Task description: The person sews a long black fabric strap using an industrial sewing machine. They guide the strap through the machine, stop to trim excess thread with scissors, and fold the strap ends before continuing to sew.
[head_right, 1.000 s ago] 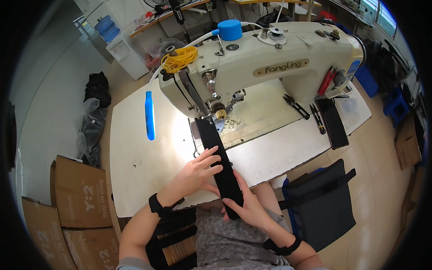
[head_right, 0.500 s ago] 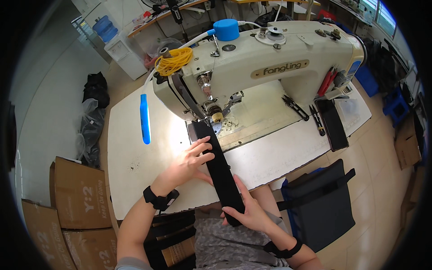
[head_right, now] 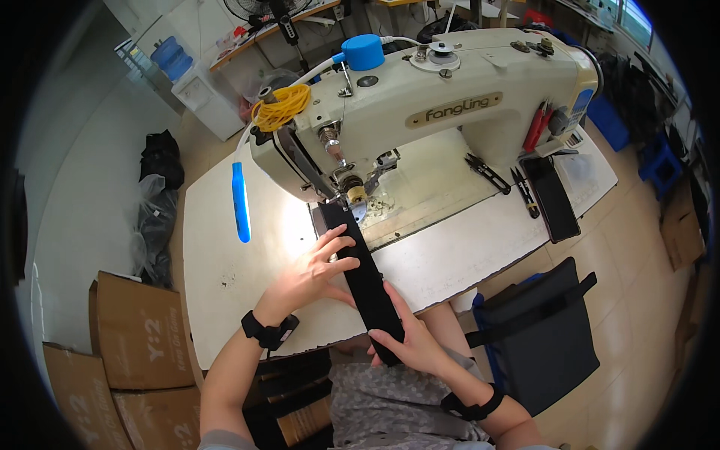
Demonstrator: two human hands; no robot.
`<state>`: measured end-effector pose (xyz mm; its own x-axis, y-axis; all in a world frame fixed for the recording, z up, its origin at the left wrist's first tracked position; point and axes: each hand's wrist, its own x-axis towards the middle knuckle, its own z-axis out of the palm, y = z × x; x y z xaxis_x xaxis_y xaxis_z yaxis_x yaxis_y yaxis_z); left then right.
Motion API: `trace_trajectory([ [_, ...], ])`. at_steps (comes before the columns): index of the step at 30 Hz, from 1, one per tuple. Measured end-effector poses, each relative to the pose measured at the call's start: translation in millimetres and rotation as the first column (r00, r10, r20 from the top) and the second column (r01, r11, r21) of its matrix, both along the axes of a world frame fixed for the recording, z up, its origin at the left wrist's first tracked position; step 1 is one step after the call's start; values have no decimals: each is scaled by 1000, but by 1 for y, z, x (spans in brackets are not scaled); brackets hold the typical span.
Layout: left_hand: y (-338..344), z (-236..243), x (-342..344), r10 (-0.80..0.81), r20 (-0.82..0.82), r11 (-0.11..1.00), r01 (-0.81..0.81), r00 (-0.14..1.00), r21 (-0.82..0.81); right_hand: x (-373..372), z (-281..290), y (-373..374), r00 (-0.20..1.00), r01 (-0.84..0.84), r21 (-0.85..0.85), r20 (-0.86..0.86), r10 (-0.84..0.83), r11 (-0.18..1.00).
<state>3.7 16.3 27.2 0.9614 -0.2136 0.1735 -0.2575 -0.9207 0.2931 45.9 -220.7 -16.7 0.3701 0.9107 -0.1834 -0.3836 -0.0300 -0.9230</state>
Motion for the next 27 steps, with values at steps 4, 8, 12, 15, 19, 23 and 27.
trace_trajectory([
  [4,-12,-2,-13,53,-15,995,-54,998,-88,2,2,0,1000,-8,-5,2,8,1000],
  [8,-26,-4,-27,45,-1,994,-45,999,-99,3,-7,-2,937,51,39,343,-61,998],
  [12,-35,-1,-31,20,8,997,-19,1000,-72,0,-11,-4,870,137,39,472,-139,990],
  [15,-37,3,-31,7,-6,998,-8,1000,-57,-8,-7,-11,958,158,-34,246,-145,987],
  [19,-43,5,-33,-33,8,999,33,999,-36,-11,4,-18,982,130,-94,149,-115,987],
  [23,-49,6,-36,-34,-29,998,33,999,-54,-15,5,-19,974,175,-81,159,-160,981],
  [27,-52,13,-34,-13,-67,994,6,998,-105,-22,-8,-19,944,250,-29,229,-236,968],
])
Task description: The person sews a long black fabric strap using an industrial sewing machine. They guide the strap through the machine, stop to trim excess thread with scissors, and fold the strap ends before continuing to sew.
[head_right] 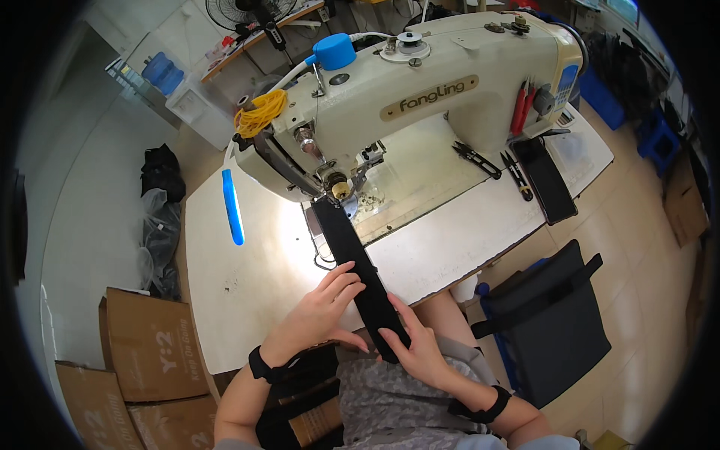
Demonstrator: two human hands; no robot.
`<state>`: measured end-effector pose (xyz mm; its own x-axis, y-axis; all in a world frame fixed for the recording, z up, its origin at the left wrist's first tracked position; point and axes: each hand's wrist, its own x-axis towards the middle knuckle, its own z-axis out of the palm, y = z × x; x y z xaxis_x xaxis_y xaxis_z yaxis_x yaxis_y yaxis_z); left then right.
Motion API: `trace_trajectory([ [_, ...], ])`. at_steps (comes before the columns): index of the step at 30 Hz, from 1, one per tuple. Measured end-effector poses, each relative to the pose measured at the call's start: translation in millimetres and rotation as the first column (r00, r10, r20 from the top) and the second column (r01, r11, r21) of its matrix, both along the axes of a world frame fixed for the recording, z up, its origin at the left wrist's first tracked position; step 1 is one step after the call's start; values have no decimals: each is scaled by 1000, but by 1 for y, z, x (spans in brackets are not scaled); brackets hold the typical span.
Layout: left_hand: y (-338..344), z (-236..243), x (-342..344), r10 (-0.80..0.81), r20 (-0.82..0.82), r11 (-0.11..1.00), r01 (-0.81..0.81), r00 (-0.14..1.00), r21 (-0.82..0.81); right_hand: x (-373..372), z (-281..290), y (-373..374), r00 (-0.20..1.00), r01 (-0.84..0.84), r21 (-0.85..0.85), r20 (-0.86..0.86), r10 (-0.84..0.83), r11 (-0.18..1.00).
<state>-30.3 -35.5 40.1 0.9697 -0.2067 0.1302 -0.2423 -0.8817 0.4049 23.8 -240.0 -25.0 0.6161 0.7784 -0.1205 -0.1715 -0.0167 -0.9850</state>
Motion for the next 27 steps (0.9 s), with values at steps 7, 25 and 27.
trace_trajectory([
  [7,-6,-5,2,26,36,995,-29,999,94,5,-4,3,999,-8,32,-45,9,999],
  [25,39,0,27,-46,11,996,45,999,75,24,11,18,998,-58,-14,-33,58,998],
  [27,40,6,31,-58,-13,996,59,998,62,25,16,19,997,-61,-21,-42,60,998],
])
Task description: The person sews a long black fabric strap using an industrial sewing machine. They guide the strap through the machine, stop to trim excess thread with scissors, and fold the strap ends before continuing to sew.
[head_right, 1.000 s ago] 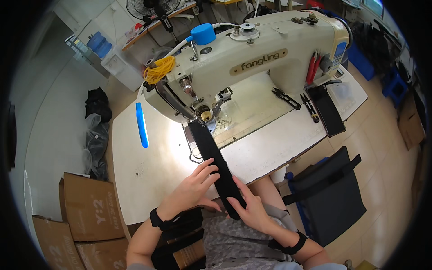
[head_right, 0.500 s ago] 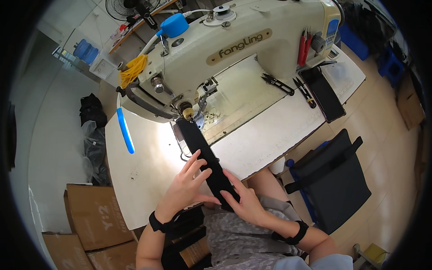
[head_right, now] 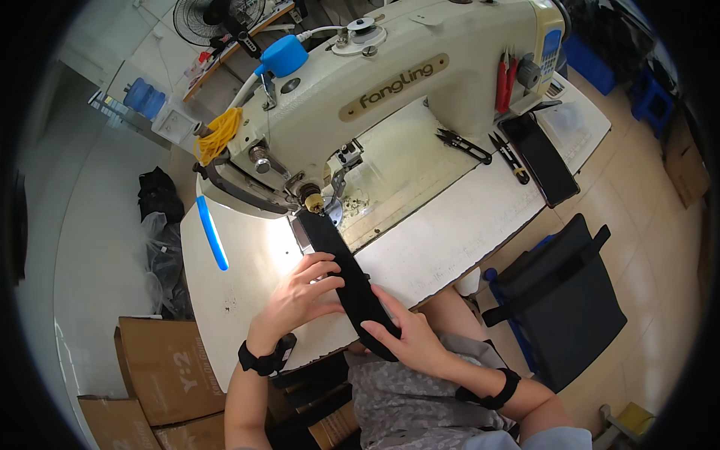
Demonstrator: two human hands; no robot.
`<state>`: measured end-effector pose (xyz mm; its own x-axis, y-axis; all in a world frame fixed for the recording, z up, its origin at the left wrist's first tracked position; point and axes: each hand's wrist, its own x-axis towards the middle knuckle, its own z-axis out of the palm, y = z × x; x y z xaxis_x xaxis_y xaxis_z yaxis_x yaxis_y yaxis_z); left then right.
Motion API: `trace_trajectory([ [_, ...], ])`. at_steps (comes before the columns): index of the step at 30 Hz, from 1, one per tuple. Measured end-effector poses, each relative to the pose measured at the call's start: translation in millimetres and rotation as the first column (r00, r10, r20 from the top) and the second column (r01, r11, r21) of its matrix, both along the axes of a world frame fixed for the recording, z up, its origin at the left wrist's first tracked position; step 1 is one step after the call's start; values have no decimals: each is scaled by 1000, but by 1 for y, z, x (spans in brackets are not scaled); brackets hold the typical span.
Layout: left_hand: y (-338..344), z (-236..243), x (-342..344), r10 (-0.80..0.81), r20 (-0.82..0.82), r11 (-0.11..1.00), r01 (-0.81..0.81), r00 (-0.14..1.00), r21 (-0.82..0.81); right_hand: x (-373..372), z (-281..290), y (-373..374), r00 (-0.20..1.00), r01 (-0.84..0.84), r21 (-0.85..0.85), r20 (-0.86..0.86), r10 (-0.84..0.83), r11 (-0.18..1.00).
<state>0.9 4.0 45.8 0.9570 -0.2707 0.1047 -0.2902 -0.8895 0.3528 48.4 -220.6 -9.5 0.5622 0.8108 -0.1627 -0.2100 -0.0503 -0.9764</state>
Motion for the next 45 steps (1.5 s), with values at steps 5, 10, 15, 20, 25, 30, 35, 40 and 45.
trace_trajectory([
  [5,-2,13,8,-11,-41,1000,11,999,-4,2,10,-1,996,-47,-79,-84,40,996],
  [10,3,5,5,-40,-37,999,41,999,8,0,4,0,1000,-6,-44,2,6,999],
  [15,1,6,3,67,-70,994,-72,995,-79,-3,2,-1,996,3,-42,90,0,999],
  [20,21,-6,9,99,89,995,-97,991,-32,0,6,-1,999,-3,16,36,2,1000],
  [25,30,-2,20,126,4,991,-126,992,43,1,11,-1,1000,-26,28,-12,26,999],
  [30,34,1,31,76,5,992,-76,997,104,0,12,-2,991,-57,-34,-120,52,998],
  [35,36,0,31,53,13,991,-54,999,126,-5,5,0,998,-29,-45,53,31,999],
  [40,39,-2,30,41,1,990,-41,999,136,0,2,1,943,-2,-90,332,31,996],
  [45,33,-3,23,9,28,988,-13,1000,155,3,6,1,894,-13,-197,437,100,980],
])
